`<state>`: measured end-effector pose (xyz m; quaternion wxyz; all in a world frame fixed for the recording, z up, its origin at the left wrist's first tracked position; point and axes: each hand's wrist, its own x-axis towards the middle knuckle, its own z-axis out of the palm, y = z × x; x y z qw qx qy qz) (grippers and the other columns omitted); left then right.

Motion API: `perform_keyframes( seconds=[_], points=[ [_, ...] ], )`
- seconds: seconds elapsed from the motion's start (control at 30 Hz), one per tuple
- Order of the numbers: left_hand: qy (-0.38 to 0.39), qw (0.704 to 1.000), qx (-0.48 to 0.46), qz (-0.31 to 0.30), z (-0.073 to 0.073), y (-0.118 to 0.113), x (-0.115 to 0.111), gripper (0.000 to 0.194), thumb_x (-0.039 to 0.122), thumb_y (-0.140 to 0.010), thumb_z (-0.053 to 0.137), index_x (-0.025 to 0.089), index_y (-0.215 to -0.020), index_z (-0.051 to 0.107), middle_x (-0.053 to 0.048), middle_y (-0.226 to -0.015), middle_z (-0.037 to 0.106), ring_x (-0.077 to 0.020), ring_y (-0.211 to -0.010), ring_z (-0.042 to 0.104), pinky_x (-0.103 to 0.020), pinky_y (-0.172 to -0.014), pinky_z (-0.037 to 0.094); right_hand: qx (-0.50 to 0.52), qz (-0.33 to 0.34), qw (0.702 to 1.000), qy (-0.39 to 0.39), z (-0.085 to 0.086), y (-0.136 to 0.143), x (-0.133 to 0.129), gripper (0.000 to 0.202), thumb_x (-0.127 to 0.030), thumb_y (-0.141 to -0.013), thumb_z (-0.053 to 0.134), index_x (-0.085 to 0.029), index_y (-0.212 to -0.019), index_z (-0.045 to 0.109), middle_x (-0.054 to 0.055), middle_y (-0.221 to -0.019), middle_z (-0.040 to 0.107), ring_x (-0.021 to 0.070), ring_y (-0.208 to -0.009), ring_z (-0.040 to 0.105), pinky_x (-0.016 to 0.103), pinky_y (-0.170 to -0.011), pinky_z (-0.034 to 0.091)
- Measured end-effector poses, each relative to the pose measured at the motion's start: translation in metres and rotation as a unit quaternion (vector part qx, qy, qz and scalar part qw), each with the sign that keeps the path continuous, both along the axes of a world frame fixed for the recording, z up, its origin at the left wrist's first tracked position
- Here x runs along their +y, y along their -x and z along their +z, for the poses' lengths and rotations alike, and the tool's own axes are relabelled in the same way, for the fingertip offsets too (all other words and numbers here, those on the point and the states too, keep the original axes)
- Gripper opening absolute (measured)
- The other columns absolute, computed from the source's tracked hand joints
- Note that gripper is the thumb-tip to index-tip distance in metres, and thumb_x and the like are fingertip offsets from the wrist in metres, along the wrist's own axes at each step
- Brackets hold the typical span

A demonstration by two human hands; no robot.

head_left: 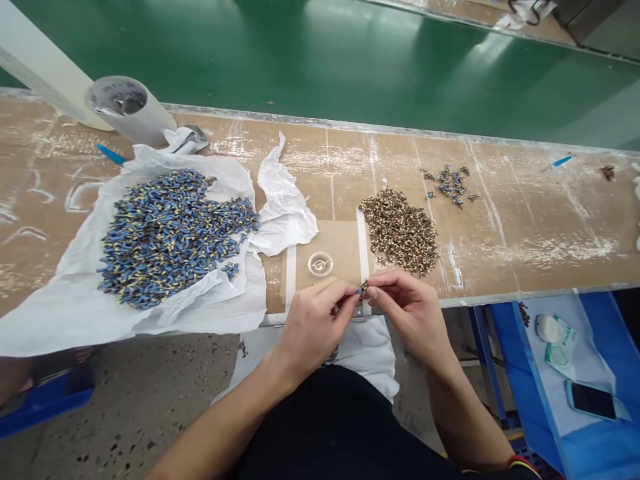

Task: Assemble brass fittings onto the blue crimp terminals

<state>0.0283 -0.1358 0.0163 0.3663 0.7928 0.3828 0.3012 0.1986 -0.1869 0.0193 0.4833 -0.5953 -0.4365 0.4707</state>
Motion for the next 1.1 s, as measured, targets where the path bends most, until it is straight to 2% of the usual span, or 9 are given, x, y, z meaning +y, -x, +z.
perform_keyframes(
  seconds=[0.23, 0.4, 0.6, 0.9, 1.1],
  points=[
    [0.007, 1.0, 0.011, -0.008, 0.0, 0.004, 0.001, 0.012, 0.014, -0.093, 0.057, 0.015, -0.09, 0.068, -0.002, -0.078, 0.066, -0.0121, -0.067, 0.058, -0.023, -0.061, 0.041, 0.031, 0.01, 0.999, 0.003, -0.001, 0.002, -0.001, 0.01, -0.028, -0.087, 0.07, -0.022, -0.094, 0.071, 0.004, -0.093, 0.071, 0.0162, -0.082, 0.07, 0.029, -0.074, 0.062],
    [-0.016, 0.998, 0.018, -0.051, 0.002, 0.009, 0.007, 0.014, 0.015, -0.093, 0.055, 0.015, -0.086, 0.066, -0.001, -0.075, 0.065, -0.0114, -0.064, 0.056, -0.023, -0.059, 0.04, 0.005, 0.031, 1.0, 0.001, 0.001, 0.001, -0.001, 0.009, -0.029, -0.086, 0.071, -0.021, -0.091, 0.07, 0.003, -0.089, 0.068, 0.0156, -0.079, 0.07, 0.028, -0.072, 0.061],
    [-0.052, 0.994, 0.044, -0.081, 0.005, 0.013, 0.013, 0.01, 0.013, -0.091, 0.057, 0.014, -0.084, 0.065, 0.0, -0.072, 0.063, -0.0103, -0.058, 0.053, -0.023, -0.054, 0.037, 0.047, 0.042, 0.998, 0.028, 0.003, 0.0, -0.001, 0.01, -0.029, -0.086, 0.071, -0.021, -0.092, 0.069, 0.002, -0.082, 0.069, 0.0143, -0.074, 0.069, 0.027, -0.07, 0.061],
    [-0.026, 0.992, 0.04, -0.116, 0.013, 0.021, 0.019, 0.01, 0.013, -0.091, 0.056, 0.016, -0.087, 0.065, -0.001, -0.077, 0.066, -0.0115, -0.065, 0.059, -0.022, -0.059, 0.042, 0.044, 0.059, 0.997, 0.003, 0.004, 0.002, 0.001, 0.009, -0.028, -0.087, 0.071, -0.021, -0.09, 0.067, 0.002, -0.083, 0.066, 0.0143, -0.075, 0.068, 0.027, -0.068, 0.06],
    [-0.075, 0.989, 0.056, -0.112, 0.013, 0.023, 0.021, 0.012, 0.015, -0.092, 0.055, 0.016, -0.084, 0.064, 0.0, -0.074, 0.064, -0.0118, -0.063, 0.057, -0.023, -0.057, 0.039, 0.063, 0.063, 0.996, 0.02, 0.006, 0.005, 0.002, 0.008, -0.029, -0.088, 0.069, -0.023, -0.09, 0.066, 0.0, -0.08, 0.066, 0.0138, -0.073, 0.068, 0.027, -0.068, 0.06]
  ],
)
